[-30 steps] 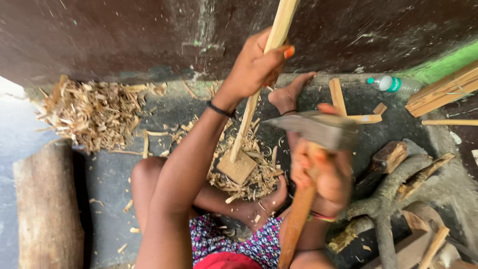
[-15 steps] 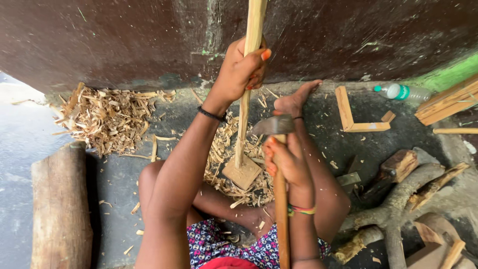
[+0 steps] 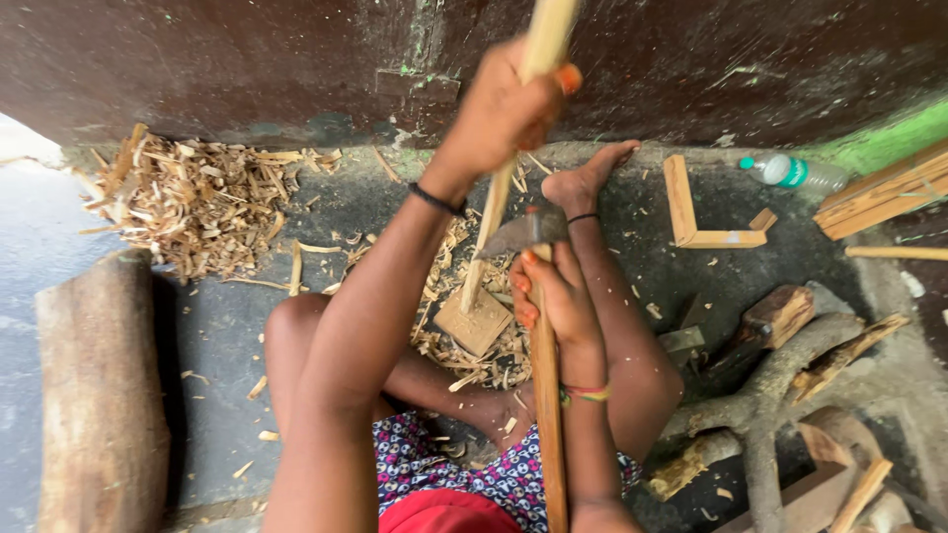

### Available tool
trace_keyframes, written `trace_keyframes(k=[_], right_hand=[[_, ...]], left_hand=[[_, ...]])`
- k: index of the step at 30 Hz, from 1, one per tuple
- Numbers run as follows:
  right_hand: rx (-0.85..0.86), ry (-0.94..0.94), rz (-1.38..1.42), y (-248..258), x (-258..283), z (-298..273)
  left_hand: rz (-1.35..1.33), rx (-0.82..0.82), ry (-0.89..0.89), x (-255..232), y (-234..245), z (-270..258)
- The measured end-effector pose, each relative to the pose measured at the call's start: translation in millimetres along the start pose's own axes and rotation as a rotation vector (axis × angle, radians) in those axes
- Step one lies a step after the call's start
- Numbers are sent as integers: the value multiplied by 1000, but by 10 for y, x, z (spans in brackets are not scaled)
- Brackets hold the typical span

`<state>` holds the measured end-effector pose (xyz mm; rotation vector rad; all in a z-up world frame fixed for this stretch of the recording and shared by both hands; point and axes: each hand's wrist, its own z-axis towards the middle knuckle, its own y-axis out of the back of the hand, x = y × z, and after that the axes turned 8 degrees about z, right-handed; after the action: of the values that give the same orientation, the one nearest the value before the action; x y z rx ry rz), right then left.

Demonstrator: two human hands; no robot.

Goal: The person sits on the floor and uses a small axe to carve and shape a long wooden stick. They repeatedly strike the wood to remove shavings and refine the stick's shape.

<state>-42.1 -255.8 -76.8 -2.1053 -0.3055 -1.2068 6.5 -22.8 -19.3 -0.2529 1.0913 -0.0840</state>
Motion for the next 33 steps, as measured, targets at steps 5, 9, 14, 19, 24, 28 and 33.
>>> trace_keyframes(k=[5, 9, 14, 19, 24, 28, 33], right_hand=[[52, 137, -63, -252, 182, -145], [163, 312, -45, -379, 630, -511], [259, 501, 104, -317, 867, -848], [95, 90, 2, -73, 220, -204], [48, 23, -43, -157, -81, -77], [61, 180, -43, -279, 318, -393], [223, 520, 112, -375, 825, -813]], left_hand=[[-77, 4, -24, -105, 75, -144], [-160, 26, 4, -77, 15, -132], [-140, 99, -26, -49, -59, -81], [-112, 98, -30, -12, -150, -16], [-89, 81, -29, -46, -131, -70], [-167, 111, -10, -44, -94, -104], [-132, 98, -34, -36, -55, -40]])
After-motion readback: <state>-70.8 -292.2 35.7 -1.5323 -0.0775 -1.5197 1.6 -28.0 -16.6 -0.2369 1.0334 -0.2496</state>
